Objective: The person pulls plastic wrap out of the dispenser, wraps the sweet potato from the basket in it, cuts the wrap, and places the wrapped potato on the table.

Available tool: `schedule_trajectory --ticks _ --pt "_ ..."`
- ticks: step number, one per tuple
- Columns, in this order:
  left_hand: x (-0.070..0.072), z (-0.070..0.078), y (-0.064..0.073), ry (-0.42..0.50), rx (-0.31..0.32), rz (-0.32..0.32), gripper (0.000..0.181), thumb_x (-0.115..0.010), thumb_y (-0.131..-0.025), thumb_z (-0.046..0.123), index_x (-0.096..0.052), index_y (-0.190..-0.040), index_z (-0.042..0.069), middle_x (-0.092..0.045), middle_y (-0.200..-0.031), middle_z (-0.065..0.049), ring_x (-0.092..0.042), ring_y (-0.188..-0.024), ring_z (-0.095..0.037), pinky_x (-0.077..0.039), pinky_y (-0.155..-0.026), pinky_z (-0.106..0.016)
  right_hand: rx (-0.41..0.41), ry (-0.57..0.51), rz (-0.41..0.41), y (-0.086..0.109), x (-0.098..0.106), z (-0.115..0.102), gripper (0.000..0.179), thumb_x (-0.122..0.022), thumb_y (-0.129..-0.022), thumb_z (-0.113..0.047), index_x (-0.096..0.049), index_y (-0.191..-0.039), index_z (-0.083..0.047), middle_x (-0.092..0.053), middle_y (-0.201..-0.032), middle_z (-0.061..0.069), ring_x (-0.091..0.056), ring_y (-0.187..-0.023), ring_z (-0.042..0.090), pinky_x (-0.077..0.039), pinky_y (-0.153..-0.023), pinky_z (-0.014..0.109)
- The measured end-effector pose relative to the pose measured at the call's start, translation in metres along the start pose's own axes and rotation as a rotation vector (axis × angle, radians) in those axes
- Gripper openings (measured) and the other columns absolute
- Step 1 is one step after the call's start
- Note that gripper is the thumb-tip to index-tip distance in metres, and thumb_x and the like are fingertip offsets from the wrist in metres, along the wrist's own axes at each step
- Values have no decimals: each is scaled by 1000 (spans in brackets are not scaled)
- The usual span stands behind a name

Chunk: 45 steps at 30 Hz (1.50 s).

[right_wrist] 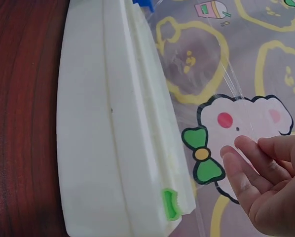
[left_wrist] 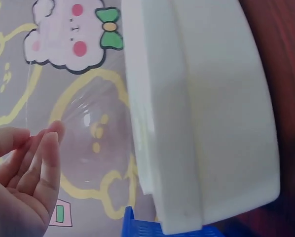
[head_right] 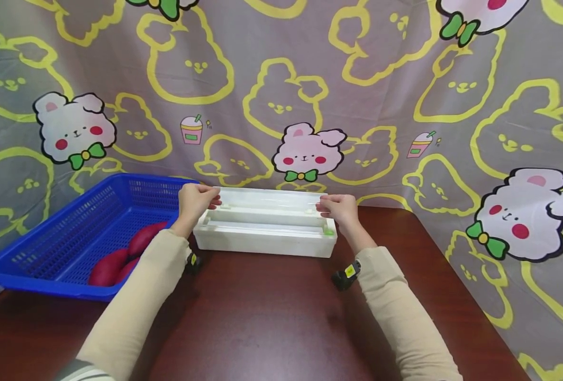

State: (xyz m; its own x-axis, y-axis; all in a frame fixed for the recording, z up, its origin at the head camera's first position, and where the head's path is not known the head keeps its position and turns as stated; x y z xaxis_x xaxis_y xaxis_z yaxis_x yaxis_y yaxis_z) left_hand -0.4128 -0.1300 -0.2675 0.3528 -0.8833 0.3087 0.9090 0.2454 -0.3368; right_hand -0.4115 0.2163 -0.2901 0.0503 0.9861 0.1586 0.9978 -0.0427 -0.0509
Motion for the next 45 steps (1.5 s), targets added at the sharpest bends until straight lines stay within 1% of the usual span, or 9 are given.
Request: schedule_trajectory --ticks 4,10,13,18,24,28,34,39,45 --pt "3 6 -1 -5 -12 4 19 -62 -79 11 -70 -82 -6 -65 -70 -18 -64 -58 -26 -47 -44 -20 8 1 7 1 2 -6 34 -52 -88 -2 -47 -116 19 -66 -76 6 -63 -68 9 -46 -78 41" --pt "5 9 -2 6 -5 -9 21 -62 -80 13 -70 -81 -6 -65 -70 -18 -64 -61 -29 -51 -51 -30 21 -1 4 1 2 -13 33 -52 -88 -1 -49 -114 19 -65 -72 3 -63 -67 8 -49 -73 36" --pt "5 11 -4 22 -5 -16 21 -62 -80 14 -70 -81 -6 -65 -70 -18 -64 -63 -31 -51 -52 -29 30 -2 4 1 3 -18 32 -52 -88 -1 -49 -114 18 -65 -70 0 -63 -67 9 -49 -74 37" --pt "7 17 -6 30 -9 -19 21 -63 -81 14 -70 -82 -6 -65 -71 -18 -62 -51 -18 -51 -50 -27 36 11 4 1 5 -24 33 -53 -88 -3 -50 -113 18 -64 -69 -1 -64 -68 10 -51 -70 33" --pt "9 25 -6 47 -25 -8 20 -62 -80 11 -69 -82 -7 -65 -71 -20 -64 -56 -26 -51 -51 -31 29 26 3 0 7 -28 34 -53 -89 -5 -49 -115 17 -65 -69 -2 -64 -68 10 -50 -70 33" --pt "11 30 -6 37 -41 3 19 -60 -79 10 -70 -81 -6 -65 -70 -19 -63 -54 -24 -51 -50 -29 34 41 8 0 10 -31 35 -54 -88 -6 -50 -114 16 -64 -69 -2 -64 -67 9 -50 -71 33" --pt "12 36 -6 30 -55 14 18 -60 -79 10 -70 -81 -5 -65 -69 -18 -63 -57 -27 -50 -48 -28 58 30 9 1 12 -37 33 -54 -88 -5 -50 -113 17 -64 -65 -4 -64 -65 9 -48 -74 37" --pt "12 39 -6 16 -58 9 19 -60 -79 11 -70 -80 -4 -65 -69 -16 -63 -55 -23 -49 -47 -24 68 38 19 2 14 -40 32 -55 -88 -6 -51 -112 16 -64 -64 -6 -64 -65 9 -50 -69 33" --pt "14 44 -6 23 -72 10 19 -62 -80 12 -70 -82 -5 -65 -69 -17 -64 -58 -26 -50 -49 -26 58 34 19 2 15 -43 32 -54 -88 -6 -52 -112 15 -64 -64 -6 -64 -65 10 -51 -68 32"
Point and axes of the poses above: each hand's wrist, its own y-axis away from the middle knuckle, its own x-axis out of the back of the hand, z = x × y, the point moved 10 cm from there along -y, towards the middle knuckle
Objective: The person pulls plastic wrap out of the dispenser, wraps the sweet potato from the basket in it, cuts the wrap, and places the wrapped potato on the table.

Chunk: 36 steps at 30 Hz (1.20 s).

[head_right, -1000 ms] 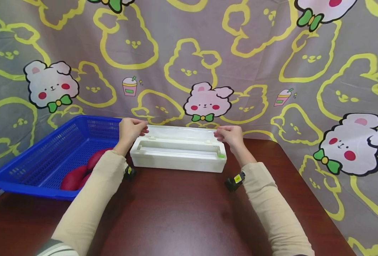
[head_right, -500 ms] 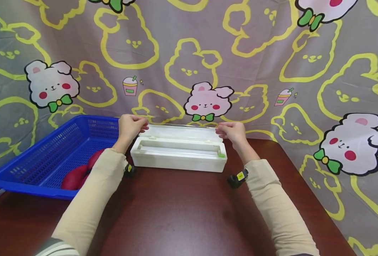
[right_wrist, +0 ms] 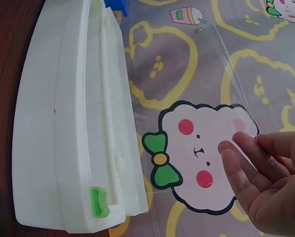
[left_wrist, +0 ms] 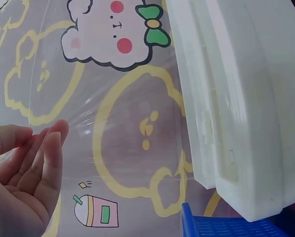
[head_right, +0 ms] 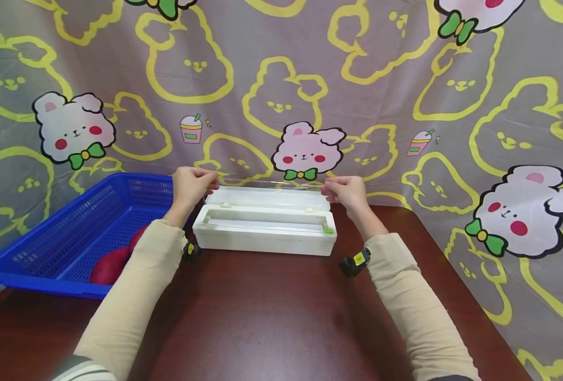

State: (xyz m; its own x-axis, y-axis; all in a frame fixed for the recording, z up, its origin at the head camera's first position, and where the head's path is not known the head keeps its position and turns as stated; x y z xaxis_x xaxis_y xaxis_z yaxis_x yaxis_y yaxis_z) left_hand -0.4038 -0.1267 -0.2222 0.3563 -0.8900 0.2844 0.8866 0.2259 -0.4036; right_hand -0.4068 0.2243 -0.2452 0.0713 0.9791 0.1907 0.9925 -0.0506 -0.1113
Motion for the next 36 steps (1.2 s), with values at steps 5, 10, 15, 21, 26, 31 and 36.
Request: schedule_trajectory --ticks 5,10,15,21,26,31,36 --pt "2 3 0 10 -13 5 20 -61 -81 11 -69 -84 -6 -65 -71 -19 -63 -57 -26 -48 -46 -22 16 20 1 0 0 -5 32 -54 -88 -6 -52 -112 15 -64 -64 -6 -64 -64 9 -51 -69 34" --pt "3 6 -1 18 -13 10 20 -62 -81 12 -69 -83 -6 -65 -71 -19 -60 -47 -12 -47 -44 -21 44 43 13 1 1 -12 33 -56 -87 -7 -53 -111 15 -64 -62 -8 -63 -62 7 -50 -57 24" --pt "5 8 -2 5 -11 23 20 -62 -81 13 -69 -82 -6 -65 -70 -17 -61 -49 -16 -47 -44 -20 62 77 17 2 2 -17 32 -55 -88 -8 -54 -110 15 -64 -63 -9 -63 -61 7 -48 -52 19" --pt "8 14 -3 -24 -26 34 21 -61 -81 14 -70 -78 -5 -65 -67 -14 -61 -51 -19 -42 -41 -16 73 98 10 4 2 -23 33 -54 -89 -8 -53 -112 14 -65 -67 -8 -63 -63 8 -49 -56 20" --pt "9 18 -2 -18 -25 38 20 -61 -81 14 -70 -78 -4 -65 -68 -15 -60 -49 -16 -43 -42 -17 72 81 15 6 4 -25 34 -54 -88 -7 -52 -113 16 -63 -65 -8 -64 -67 10 -51 -59 22" --pt "9 20 -2 -12 -14 32 20 -62 -81 14 -70 -82 -3 -66 -72 -15 -61 -50 -13 -47 -45 -20 78 83 18 5 6 -27 33 -55 -88 -7 -52 -112 16 -63 -64 -8 -64 -63 9 -50 -57 22" --pt "9 23 -4 2 -7 27 20 -61 -82 14 -70 -85 -4 -66 -73 -16 -56 -45 -3 -48 -48 -22 94 83 14 5 7 -33 33 -55 -88 -7 -52 -111 16 -64 -64 -8 -63 -62 8 -51 -59 24"
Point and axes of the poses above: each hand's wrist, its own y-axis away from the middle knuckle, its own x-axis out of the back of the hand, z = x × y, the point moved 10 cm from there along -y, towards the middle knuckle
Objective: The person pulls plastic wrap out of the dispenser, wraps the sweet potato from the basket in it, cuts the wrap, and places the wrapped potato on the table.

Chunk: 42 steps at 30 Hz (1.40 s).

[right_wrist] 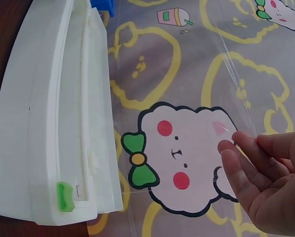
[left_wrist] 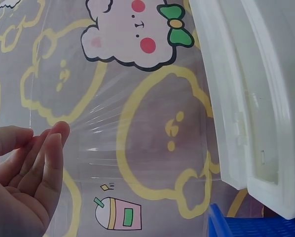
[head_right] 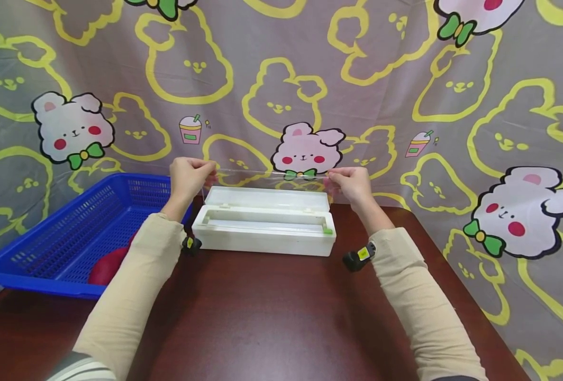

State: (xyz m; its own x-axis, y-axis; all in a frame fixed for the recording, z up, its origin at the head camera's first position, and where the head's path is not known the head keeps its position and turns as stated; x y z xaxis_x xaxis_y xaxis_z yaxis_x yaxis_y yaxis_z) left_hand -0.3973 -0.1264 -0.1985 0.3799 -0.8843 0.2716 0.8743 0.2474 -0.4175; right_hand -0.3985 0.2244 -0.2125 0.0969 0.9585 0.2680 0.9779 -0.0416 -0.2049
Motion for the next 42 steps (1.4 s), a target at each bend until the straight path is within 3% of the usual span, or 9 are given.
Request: schedule_trajectory --ticks 11,18,21,32,35,39,42 --pt "0 6 -1 24 -2 -7 20 -61 -83 13 -69 -87 -5 -66 -73 -17 -61 -51 -13 -49 -49 -24 30 -52 8 1 3 -11 31 -53 -88 -4 -53 -110 17 -64 -63 -7 -63 -62 8 -50 -56 23" --pt "0 10 -3 50 -2 -4 20 -61 -82 13 -69 -87 -5 -66 -71 -16 -57 -45 -6 -49 -48 -23 25 -108 2 0 5 -15 25 -54 -88 -3 -58 -105 15 -65 -64 -4 -64 -63 10 -51 -57 24" --pt "0 12 -4 67 -1 1 19 -62 -82 12 -69 -87 -6 -65 -70 -16 -58 -47 -9 -48 -47 -21 26 -116 8 0 6 -16 19 -54 -87 -2 -62 -99 11 -66 -65 -2 -65 -64 11 -51 -57 25" --pt "4 17 -5 63 -11 18 20 -62 -82 12 -69 -87 -6 -66 -70 -15 -64 -56 -20 -50 -49 -25 22 -74 -9 -1 6 -24 36 -52 -89 -4 -47 -115 20 -64 -63 -6 -64 -65 7 -51 -56 22" --pt "4 18 -6 65 -2 20 19 -62 -82 12 -69 -86 -6 -66 -70 -15 -63 -55 -19 -50 -50 -25 21 -91 -13 -1 7 -26 28 -53 -88 -4 -55 -109 15 -64 -63 -5 -64 -64 8 -51 -56 23" --pt "4 20 -6 81 10 19 19 -62 -82 11 -69 -87 -6 -66 -72 -16 -62 -52 -13 -51 -53 -26 19 -132 -17 -2 8 -26 11 -54 -88 -4 -64 -90 1 -65 -63 -3 -64 -63 10 -51 -56 24" --pt "5 21 -7 97 9 17 19 -62 -82 10 -68 -88 -7 -66 -73 -16 -61 -51 -11 -50 -52 -23 17 -131 -12 -3 9 -27 11 -54 -88 -5 -63 -89 0 -65 -63 -3 -64 -63 10 -51 -58 24"
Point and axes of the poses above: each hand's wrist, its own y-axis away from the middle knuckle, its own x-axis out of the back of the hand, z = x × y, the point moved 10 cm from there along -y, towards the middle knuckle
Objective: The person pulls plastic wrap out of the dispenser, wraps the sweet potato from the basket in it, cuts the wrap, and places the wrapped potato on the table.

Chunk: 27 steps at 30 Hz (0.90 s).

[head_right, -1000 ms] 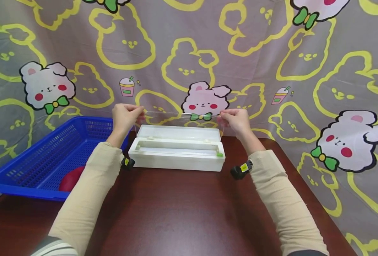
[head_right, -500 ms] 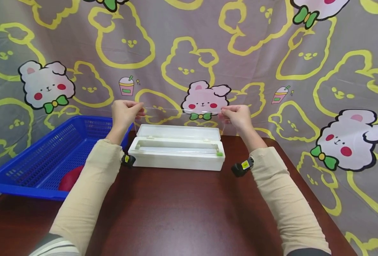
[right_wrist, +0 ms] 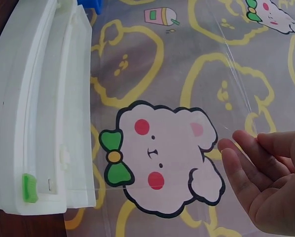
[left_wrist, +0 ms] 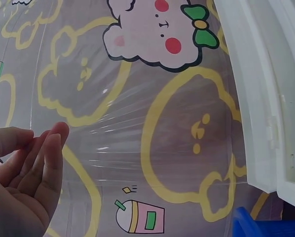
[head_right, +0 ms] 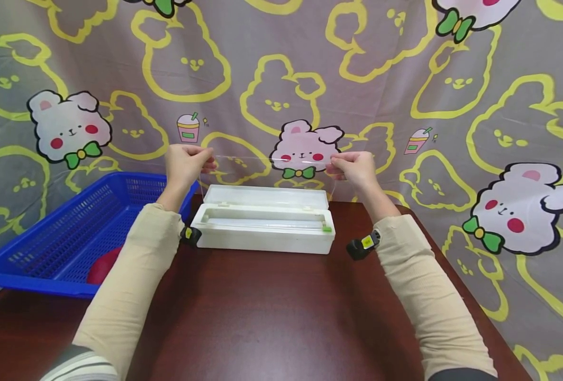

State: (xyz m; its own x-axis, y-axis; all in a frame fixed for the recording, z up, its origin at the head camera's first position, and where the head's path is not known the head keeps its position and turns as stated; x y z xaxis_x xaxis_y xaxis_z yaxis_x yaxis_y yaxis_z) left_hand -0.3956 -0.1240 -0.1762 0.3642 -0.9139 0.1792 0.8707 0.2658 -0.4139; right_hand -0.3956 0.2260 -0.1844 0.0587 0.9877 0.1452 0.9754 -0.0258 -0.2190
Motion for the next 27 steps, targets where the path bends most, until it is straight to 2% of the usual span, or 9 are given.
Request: schedule_trajectory --ticks 5,12,18,20,22,25,27 --pt "1 3 -1 27 -6 6 19 -62 -81 9 -68 -88 -8 -66 -72 -17 -60 -50 -10 -49 -50 -21 -1 35 17 0 2 -4 28 -54 -88 -7 -56 -108 13 -65 -64 -3 -65 -64 10 -51 -65 29" --pt "2 10 -1 -15 -39 11 20 -61 -83 12 -69 -88 -6 -65 -73 -17 -62 -52 -14 -48 -48 -20 25 -13 15 1 3 -10 9 -55 -87 -3 -64 -88 -1 -65 -63 0 -65 -61 13 -51 -58 26" --pt "4 15 -3 -51 -48 12 21 -61 -84 15 -69 -88 -5 -66 -75 -16 -58 -48 -8 -49 -50 -22 38 26 18 0 4 -15 24 -55 -87 -4 -58 -105 11 -65 -64 -3 -64 -62 11 -51 -56 24" --pt "4 16 -3 -43 -42 9 21 -61 -84 15 -69 -89 -4 -66 -75 -16 -60 -50 -11 -49 -50 -22 42 13 17 -1 4 -17 19 -54 -87 -3 -61 -101 8 -66 -64 -2 -64 -62 11 -51 -57 24" --pt "4 17 -4 -27 -39 7 21 -61 -84 14 -69 -89 -5 -66 -75 -16 -61 -52 -12 -48 -49 -19 45 -8 16 -2 3 -19 12 -54 -87 -2 -65 -91 -1 -65 -63 -2 -64 -62 10 -51 -57 24" --pt "6 19 -5 2 -42 15 20 -62 -83 12 -69 -88 -6 -66 -74 -16 -62 -53 -14 -48 -49 -20 54 -39 14 -2 3 -23 20 -54 -87 0 -65 -74 -11 -66 -63 0 -64 -62 11 -51 -56 24" --pt "7 20 -6 25 -47 23 19 -61 -82 11 -69 -86 -6 -66 -72 -16 -61 -51 -12 -49 -49 -21 57 -42 21 -2 3 -26 19 -55 -86 -1 -64 -73 -12 -65 -63 0 -64 -62 11 -51 -56 25"
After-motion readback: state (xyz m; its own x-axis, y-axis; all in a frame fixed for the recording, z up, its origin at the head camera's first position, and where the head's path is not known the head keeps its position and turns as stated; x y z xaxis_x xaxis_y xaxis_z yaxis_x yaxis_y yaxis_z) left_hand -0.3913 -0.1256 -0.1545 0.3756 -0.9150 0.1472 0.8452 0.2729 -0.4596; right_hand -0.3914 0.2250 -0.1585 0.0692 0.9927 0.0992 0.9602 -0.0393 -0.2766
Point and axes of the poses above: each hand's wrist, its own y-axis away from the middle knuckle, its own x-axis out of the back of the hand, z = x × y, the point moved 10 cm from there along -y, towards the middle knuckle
